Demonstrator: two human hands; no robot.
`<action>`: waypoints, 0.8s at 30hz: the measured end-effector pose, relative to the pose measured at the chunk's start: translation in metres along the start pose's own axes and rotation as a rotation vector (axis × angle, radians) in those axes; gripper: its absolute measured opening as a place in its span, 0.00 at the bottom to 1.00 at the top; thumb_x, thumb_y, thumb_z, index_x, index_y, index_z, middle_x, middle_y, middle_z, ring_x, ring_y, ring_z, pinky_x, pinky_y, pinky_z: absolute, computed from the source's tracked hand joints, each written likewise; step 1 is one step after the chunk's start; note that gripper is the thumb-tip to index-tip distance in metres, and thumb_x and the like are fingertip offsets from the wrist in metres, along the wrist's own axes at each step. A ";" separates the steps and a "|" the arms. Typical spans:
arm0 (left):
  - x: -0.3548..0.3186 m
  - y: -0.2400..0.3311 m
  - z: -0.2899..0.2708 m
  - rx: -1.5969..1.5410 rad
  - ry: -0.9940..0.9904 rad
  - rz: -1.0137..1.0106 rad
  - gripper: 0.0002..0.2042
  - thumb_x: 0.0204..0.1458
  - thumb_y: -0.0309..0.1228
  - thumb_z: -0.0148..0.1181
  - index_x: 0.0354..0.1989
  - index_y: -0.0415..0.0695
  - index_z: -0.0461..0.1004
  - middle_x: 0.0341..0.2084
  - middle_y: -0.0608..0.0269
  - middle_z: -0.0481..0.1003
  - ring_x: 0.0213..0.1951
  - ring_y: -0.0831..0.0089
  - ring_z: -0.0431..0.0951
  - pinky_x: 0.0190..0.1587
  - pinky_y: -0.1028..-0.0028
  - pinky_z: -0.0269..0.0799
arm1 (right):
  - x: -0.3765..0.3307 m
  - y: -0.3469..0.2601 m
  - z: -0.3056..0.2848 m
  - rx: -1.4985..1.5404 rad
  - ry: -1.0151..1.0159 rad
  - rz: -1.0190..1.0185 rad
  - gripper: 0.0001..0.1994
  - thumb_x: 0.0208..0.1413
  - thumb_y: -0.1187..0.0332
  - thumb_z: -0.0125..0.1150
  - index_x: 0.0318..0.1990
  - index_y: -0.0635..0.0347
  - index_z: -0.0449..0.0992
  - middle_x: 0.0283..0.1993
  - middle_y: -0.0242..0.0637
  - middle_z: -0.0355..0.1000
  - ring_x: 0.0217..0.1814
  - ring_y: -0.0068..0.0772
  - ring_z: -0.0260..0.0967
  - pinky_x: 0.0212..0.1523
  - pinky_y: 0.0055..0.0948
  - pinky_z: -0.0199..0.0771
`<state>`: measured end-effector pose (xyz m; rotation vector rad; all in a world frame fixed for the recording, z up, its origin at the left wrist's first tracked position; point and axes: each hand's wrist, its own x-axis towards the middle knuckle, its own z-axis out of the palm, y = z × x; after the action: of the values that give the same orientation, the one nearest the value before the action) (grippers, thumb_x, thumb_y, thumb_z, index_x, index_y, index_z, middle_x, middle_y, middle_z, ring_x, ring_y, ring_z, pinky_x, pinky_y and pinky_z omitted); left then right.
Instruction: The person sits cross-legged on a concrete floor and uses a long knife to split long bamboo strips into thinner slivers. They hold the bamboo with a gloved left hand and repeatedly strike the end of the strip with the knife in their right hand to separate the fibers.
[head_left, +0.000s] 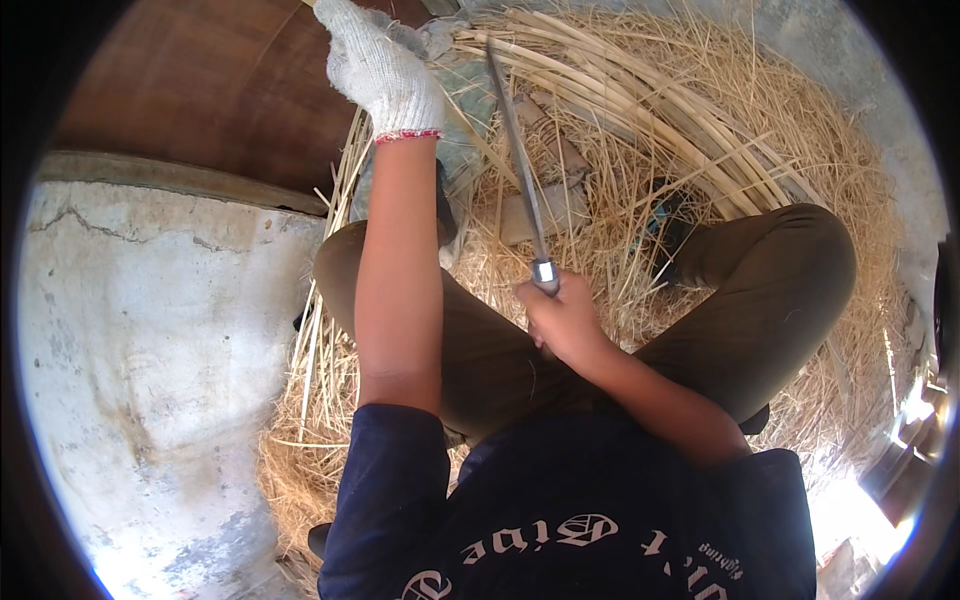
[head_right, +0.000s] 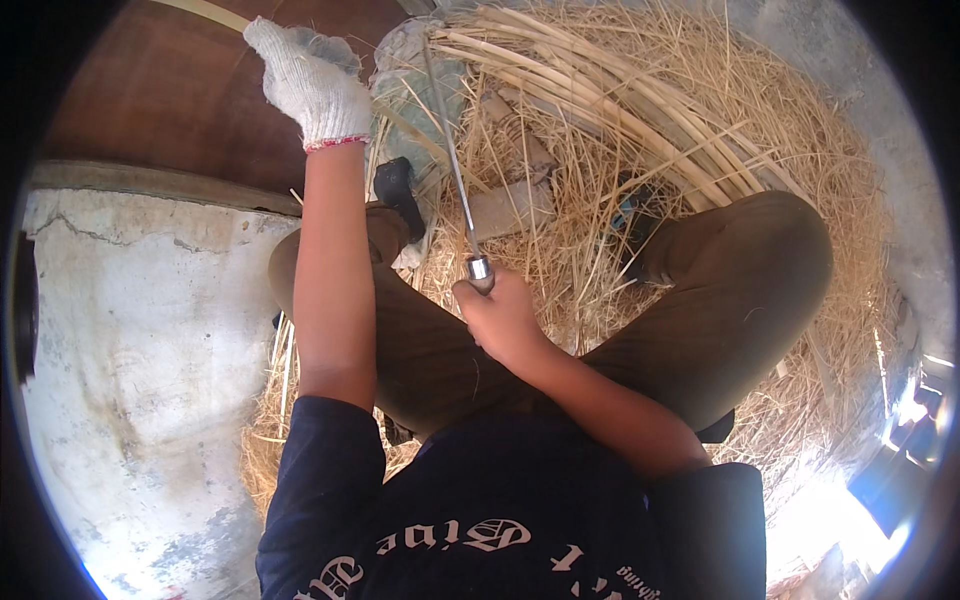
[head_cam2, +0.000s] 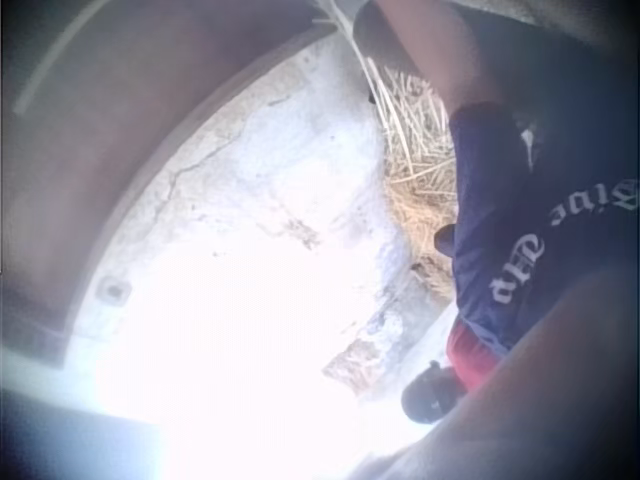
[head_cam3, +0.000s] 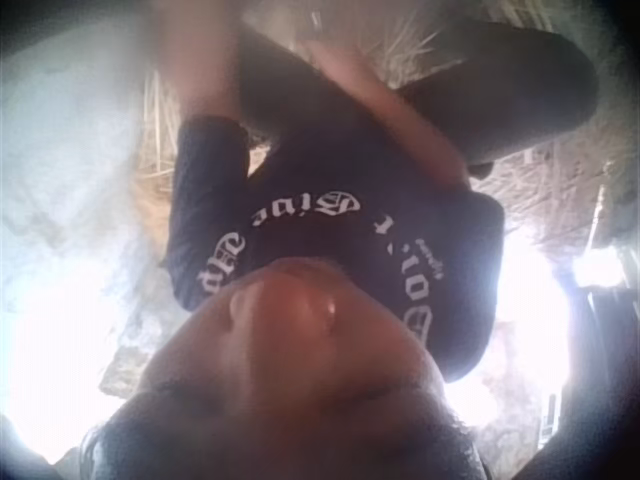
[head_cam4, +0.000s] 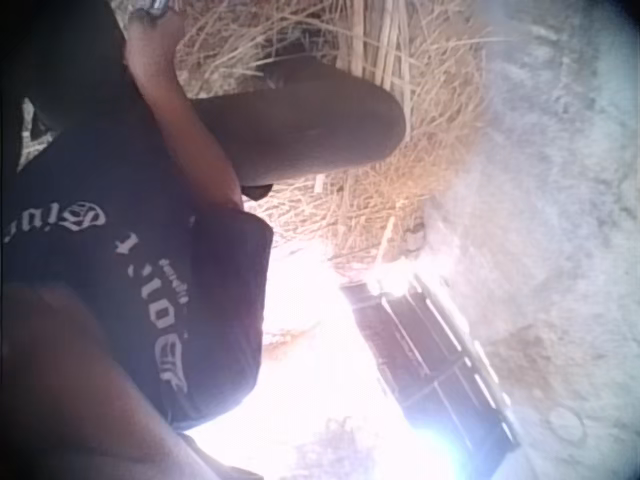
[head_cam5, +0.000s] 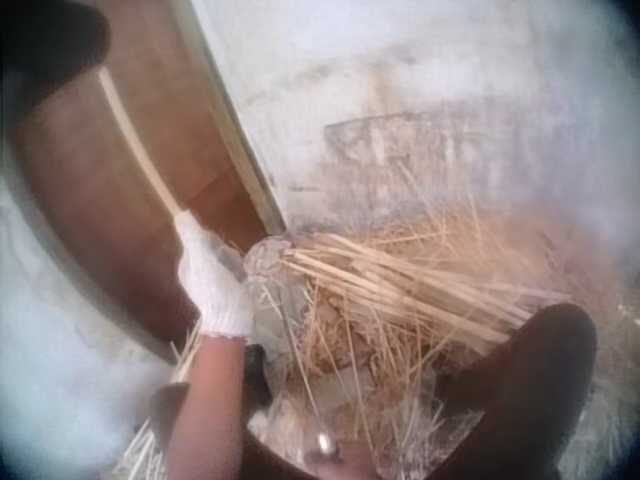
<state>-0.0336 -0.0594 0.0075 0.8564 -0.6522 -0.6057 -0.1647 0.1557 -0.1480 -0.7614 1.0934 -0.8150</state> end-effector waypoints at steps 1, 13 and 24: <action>-0.001 0.000 0.000 0.010 -0.012 0.002 0.26 0.61 0.58 0.58 0.29 0.45 0.65 0.16 0.67 0.61 0.17 0.73 0.60 0.20 0.70 0.53 | 0.003 0.005 -0.002 0.027 -0.058 0.101 0.09 0.57 0.70 0.60 0.27 0.60 0.69 0.17 0.31 0.66 0.13 0.24 0.62 0.14 0.31 0.61; 0.002 0.000 -0.003 -0.055 -0.075 0.055 0.27 0.65 0.55 0.56 0.16 0.58 0.59 0.11 0.77 0.56 0.12 0.82 0.55 0.16 0.75 0.46 | -0.004 -0.007 -0.001 0.045 -0.120 0.134 0.10 0.58 0.71 0.62 0.27 0.61 0.69 0.15 0.31 0.64 0.12 0.22 0.59 0.14 0.27 0.58; 0.005 -0.003 -0.004 -0.085 -0.028 0.053 0.26 0.65 0.55 0.57 0.16 0.59 0.59 0.11 0.79 0.57 0.13 0.83 0.56 0.17 0.76 0.47 | 0.007 0.004 -0.008 -0.127 0.000 0.010 0.10 0.56 0.72 0.61 0.24 0.62 0.69 0.16 0.30 0.66 0.16 0.23 0.63 0.19 0.32 0.63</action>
<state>-0.0283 -0.0623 0.0041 0.7505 -0.6679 -0.5944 -0.1696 0.1505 -0.1572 -0.8609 1.1561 -0.7420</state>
